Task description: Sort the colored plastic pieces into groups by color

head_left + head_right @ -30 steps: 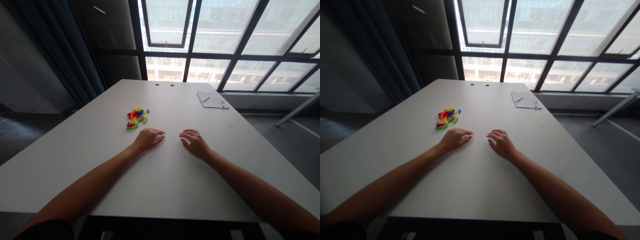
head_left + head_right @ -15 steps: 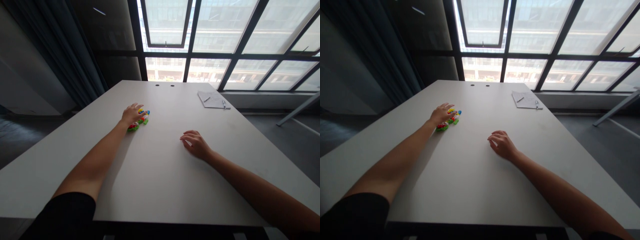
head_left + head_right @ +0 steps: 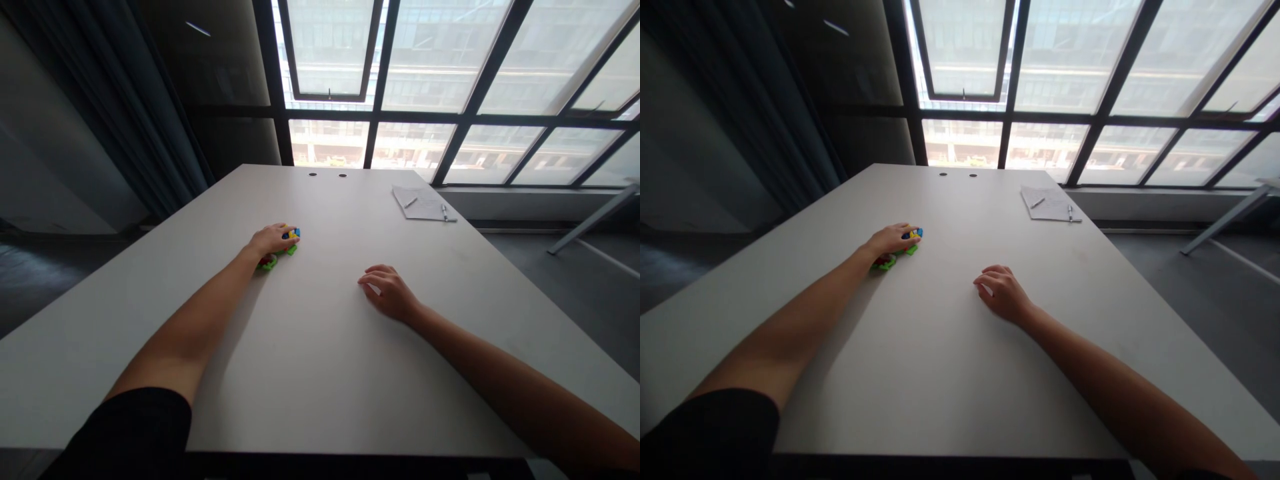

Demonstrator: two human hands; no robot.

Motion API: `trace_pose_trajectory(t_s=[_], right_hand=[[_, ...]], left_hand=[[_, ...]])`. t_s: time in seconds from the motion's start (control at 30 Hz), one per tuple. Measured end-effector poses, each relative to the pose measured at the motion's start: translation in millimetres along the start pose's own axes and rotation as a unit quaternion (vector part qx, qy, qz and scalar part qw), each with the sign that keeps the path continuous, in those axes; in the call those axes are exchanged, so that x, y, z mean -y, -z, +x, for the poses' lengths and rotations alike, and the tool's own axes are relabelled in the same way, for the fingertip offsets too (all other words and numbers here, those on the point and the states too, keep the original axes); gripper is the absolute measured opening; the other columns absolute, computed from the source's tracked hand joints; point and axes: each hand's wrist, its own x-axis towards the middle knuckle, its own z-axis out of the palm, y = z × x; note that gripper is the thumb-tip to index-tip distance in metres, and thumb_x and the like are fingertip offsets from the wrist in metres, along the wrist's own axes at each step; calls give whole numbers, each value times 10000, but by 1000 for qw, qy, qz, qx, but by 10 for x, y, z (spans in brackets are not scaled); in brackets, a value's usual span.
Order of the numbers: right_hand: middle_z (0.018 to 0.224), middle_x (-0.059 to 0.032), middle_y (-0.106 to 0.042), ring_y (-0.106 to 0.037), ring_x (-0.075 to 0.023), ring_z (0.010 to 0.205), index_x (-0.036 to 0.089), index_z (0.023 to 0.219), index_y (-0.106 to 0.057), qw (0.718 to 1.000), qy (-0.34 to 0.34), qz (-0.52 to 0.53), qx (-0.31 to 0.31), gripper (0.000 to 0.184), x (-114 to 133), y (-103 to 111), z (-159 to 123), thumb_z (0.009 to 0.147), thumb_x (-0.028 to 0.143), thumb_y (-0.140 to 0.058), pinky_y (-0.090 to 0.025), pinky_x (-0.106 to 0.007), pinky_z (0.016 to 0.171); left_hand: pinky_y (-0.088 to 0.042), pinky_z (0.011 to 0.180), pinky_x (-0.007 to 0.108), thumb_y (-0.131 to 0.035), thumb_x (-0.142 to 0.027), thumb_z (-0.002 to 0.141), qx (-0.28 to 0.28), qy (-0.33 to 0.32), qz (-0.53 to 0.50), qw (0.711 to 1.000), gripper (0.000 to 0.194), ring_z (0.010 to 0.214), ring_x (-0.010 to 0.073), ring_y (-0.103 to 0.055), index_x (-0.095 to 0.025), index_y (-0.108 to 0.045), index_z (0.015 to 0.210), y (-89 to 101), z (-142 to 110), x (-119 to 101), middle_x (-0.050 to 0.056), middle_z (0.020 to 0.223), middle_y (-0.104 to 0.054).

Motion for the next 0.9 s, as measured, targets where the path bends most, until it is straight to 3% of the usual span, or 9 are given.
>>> trace_pose_trajectory(t_s=[0.3,0.43,0.6,0.7,0.9], right_hand=[[1035,-97,-818,-718,-281,1109,254,1044,-812,1000,2,-12,11,266,-12,-7,-3,1047,291,-548,-504,-485,1052],[1036,-98,-818,-720,-279,1101,247,1046,-810,1000,2,-12,2,259,-12,2,3,1045,292,-555,-508,-481,1039],[1037,-101,-816,-726,-273,1068,241,1048,-810,1000,5,-16,-11,253,-2,36,16,1035,273,-560,-522,-473,1011],[1025,-105,-817,-735,-273,1036,246,1033,-817,1000,-5,-21,-22,242,-3,60,22,1016,265,-577,-540,-468,990],[955,-81,-817,-748,-254,944,247,976,-802,999,-18,-4,-46,212,-31,65,36,987,232,-591,-556,-440,944]], left_hand=[[-475,1120,412,-504,-705,974,2,-87,21,996,610,1410,341,-547,-428,-604,1508,-133,-542,-359,3,1633,-514],[-472,1142,407,-500,-721,970,0,-142,17,990,620,1413,322,-559,-447,-587,1519,-201,-860,-705,-12,1611,-538],[-350,1269,493,-511,-725,983,4,-229,5,973,638,1448,331,-538,-415,-583,1536,-282,-1201,-1185,10,1633,-521],[-349,1270,523,-540,-718,983,13,-265,-7,964,620,1446,340,-546,-433,-585,1531,-329,-1349,-1411,11,1632,-525],[-350,1270,548,-529,-763,985,32,-315,-44,947,675,1503,345,-492,-445,-518,1580,-352,-1507,-1579,23,1678,-464]])
